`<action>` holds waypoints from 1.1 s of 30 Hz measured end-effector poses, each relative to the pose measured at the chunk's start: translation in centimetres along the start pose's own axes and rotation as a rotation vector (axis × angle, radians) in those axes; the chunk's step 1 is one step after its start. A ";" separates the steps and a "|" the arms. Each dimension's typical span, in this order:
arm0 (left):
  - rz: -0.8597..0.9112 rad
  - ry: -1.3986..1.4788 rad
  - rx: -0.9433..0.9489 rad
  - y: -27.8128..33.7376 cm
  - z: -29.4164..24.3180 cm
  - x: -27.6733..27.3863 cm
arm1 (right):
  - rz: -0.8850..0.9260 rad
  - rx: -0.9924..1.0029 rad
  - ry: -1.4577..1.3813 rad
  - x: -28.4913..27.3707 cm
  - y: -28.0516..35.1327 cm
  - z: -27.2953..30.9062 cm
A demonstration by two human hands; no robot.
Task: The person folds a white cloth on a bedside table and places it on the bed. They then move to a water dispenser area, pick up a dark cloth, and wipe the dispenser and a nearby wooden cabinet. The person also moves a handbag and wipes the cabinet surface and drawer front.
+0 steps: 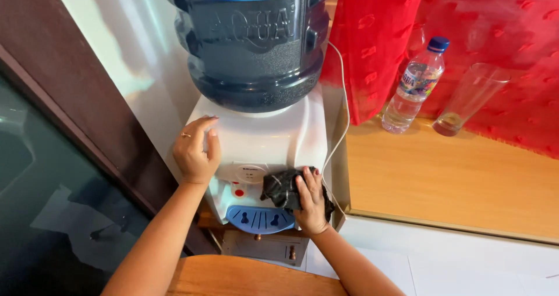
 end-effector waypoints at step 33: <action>0.104 0.073 0.028 -0.4 0.7 -0.5 | 0.166 -0.188 0.116 -4.2 -19.5 14.4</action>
Point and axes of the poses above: each hand's wrist, its own y-axis away from the middle knuckle, its own x-axis out of the palm, z = x × y, the point moved 9 cm from there along -y, towards the middle knuckle, and after that the axes turned 6 degrees about y, right-handed, at the moved point
